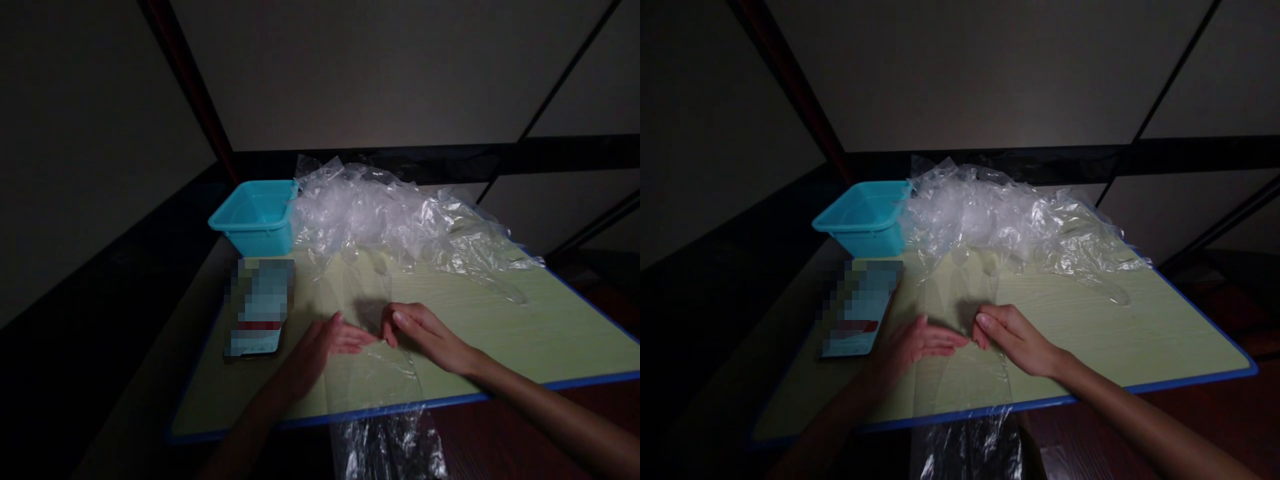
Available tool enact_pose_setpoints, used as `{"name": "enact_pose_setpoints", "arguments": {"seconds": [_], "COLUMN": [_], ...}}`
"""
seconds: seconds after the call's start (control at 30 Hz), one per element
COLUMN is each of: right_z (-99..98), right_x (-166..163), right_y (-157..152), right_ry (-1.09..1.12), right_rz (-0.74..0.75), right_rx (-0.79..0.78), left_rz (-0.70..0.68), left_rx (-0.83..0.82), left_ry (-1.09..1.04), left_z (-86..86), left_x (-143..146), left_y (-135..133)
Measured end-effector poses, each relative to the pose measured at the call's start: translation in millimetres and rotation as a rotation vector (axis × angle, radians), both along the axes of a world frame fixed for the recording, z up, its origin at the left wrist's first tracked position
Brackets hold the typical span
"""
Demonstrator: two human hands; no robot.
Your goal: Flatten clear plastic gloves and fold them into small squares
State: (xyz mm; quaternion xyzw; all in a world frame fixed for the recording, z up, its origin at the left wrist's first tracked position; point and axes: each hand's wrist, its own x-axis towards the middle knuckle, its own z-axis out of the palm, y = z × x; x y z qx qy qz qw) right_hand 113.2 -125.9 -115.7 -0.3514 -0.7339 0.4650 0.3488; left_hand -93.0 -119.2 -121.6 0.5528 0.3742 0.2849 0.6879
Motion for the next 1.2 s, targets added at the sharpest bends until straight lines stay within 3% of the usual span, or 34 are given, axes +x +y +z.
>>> {"name": "enact_pose_setpoints", "arguments": {"seconds": [0.23, 0.6, 0.93, 1.2], "right_z": [-9.1, -10.4, -10.6, -11.1], "right_x": [-1.5, -0.3, -0.2, 0.2], "right_y": [1.7, 0.2, 0.6, 0.4], "right_ry": [-0.013, -0.026, -0.033, -0.047], "right_rz": [-0.019, -0.002, 0.011, 0.018], "right_rx": [-0.045, -0.039, -0.028, -0.001], "left_rz": [0.033, 0.022, 0.022, 0.039], "left_rx": [0.114, 0.129, 0.096, 0.132], "left_ry": [0.216, 0.263, 0.219, 0.222], "left_z": [6.7, -2.3, 8.6, 6.9], "left_x": [0.9, -3.1, 0.4, -1.0], "left_y": [-10.0, -9.9, -10.7, -7.8]}}
